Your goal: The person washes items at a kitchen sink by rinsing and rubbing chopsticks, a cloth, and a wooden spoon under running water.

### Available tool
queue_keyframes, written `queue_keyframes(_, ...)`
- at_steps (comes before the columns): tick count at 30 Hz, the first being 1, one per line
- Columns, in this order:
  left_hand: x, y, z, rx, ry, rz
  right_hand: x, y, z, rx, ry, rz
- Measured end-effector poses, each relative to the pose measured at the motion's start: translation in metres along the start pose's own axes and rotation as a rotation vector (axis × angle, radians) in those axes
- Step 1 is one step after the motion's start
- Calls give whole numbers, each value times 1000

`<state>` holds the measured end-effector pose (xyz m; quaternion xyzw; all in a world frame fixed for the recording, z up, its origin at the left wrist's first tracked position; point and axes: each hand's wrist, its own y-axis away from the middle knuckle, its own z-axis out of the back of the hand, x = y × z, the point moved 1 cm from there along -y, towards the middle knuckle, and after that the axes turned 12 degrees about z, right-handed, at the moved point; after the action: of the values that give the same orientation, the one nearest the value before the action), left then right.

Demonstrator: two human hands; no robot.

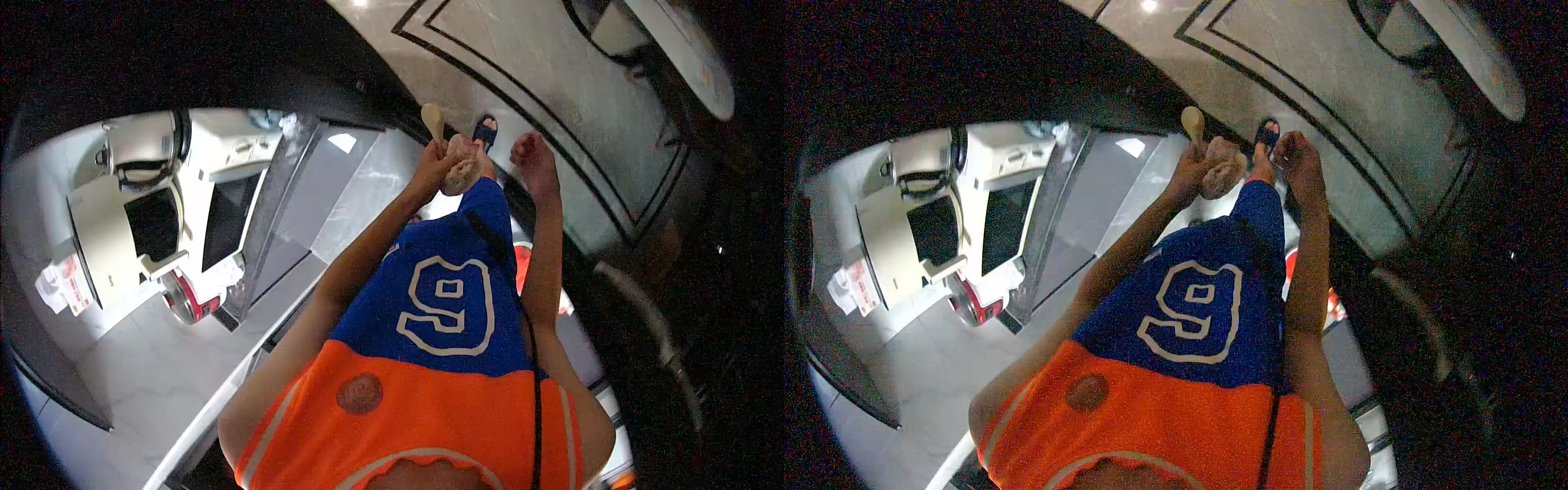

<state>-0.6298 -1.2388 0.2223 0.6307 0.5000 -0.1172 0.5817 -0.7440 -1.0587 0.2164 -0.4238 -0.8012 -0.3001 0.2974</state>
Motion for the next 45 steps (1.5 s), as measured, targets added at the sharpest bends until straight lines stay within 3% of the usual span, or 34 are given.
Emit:
queue_keyframes(1, -13, -26, -6, -6, 11, 27, 17, -33, -5, 22, 7, -9)
queue_keyframes(3, -44, -71, -21, -15, 23, -14, 57, -93, -20, 136, -294, -38)
queue_keyframes(5, -76, -107, -52, -41, 84, -21, 108, -141, -20, 106, -312, -105)
queue_keyframes(7, -107, -134, -70, -47, 139, -23, 140, -187, -31, 257, -548, -125)
queue_keyframes(12, -165, -177, -94, -119, 48, -83, 188, -289, -84, 481, -613, -157)
queue_keyframes(14, -189, -193, -99, -47, 225, -101, 188, -333, -129, 591, -649, -200)
queue_keyframes(15, -203, -199, -96, -247, 99, -59, 184, -353, -154, 656, -684, -218)
queue_keyframes(17, -229, -209, -95, -279, 184, -159, 167, -388, -212, 979, -865, -359)
queue_keyframes(18, -238, -222, -85, -334, 100, -129, 154, -399, -237, 845, -782, -457)
queue_keyframes(19, -242, -223, -83, -364, 125, -125, 151, -376, -261, 922, -868, -529)
queue_keyframes(20, -245, -224, -82, -393, 149, -121, 145, -378, -300, 787, -674, -579)
queue_keyframes(22, -255, -242, -66, -434, 204, -119, 108, -395, -357, 1180, -865, -601)
queue_keyframes(25, -271, -280, -38, -404, 298, -357, 79, -404, -423, 1041, -726, -698)
queue_keyframes(26, -250, -271, -62, -388, 299, -323, 95, -374, -407, 1054, -738, -707)
queue_keyframes(29, -284, -268, -58, -507, 521, -224, 72, -383, -442, 1213, -782, -818)
queue_keyframes(32, -306, -264, -75, -700, 771, -451, 62, -368, -455, 1034, -586, -988)
queue_keyframes(33, -315, -255, -72, -746, 806, -482, 57, -364, -463, 1066, -575, -1047)
queue_keyframes(35, -321, -252, -80, -832, 827, -392, 53, -362, -465, 1253, -579, -986)
queue_keyframes(36, -323, -254, -83, -871, 838, -391, 52, -361, -462, 1124, -601, -1095)
queue_keyframes(37, -312, -262, -83, -906, 874, -404, 48, -362, -461, 1138, -589, -1147)
queue_keyframes(39, -289, -287, -76, -1146, 826, -164, 35, -369, -469, 1201, -588, -1141)
queue_keyframes(40, -291, -293, -79, -1180, 880, -177, 7, -375, -478, 1272, -659, -1213)
queue_keyframes(41, -292, -294, -81, -1228, 928, -222, 42, -371, -488, 809, -332, -1260)
queue_keyframes(43, -294, -299, -81, -1323, 1003, -311, 17, -382, -501, 1202, -702, -1354)
queue_keyframes(45, -283, -309, -84, -1229, 1181, -484, 17, -380, -506, 1033, -603, -1310)
